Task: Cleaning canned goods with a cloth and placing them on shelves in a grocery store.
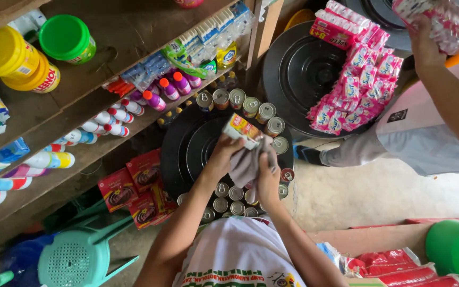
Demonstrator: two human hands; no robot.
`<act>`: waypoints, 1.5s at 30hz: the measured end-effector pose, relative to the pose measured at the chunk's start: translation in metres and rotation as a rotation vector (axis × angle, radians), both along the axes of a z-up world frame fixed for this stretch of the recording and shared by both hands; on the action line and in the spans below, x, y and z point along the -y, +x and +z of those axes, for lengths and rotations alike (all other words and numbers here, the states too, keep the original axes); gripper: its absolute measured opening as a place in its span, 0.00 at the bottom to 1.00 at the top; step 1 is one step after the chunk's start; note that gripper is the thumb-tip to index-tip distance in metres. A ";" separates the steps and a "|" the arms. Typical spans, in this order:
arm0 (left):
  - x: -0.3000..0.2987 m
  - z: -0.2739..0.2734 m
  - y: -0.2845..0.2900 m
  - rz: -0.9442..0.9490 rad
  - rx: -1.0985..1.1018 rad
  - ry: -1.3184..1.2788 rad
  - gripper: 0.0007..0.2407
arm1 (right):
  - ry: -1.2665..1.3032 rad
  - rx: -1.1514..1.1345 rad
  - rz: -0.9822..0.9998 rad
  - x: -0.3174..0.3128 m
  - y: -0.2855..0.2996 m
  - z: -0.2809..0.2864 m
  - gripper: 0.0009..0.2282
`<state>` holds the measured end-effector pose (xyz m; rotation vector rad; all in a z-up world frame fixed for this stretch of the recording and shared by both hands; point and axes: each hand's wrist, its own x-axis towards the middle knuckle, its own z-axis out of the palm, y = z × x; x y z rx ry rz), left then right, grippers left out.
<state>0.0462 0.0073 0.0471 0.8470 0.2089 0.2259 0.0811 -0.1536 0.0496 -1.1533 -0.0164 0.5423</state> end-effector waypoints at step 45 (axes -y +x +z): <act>0.078 0.073 -0.053 -0.163 -0.122 1.443 0.24 | 0.615 -0.488 0.267 0.033 0.059 0.003 0.27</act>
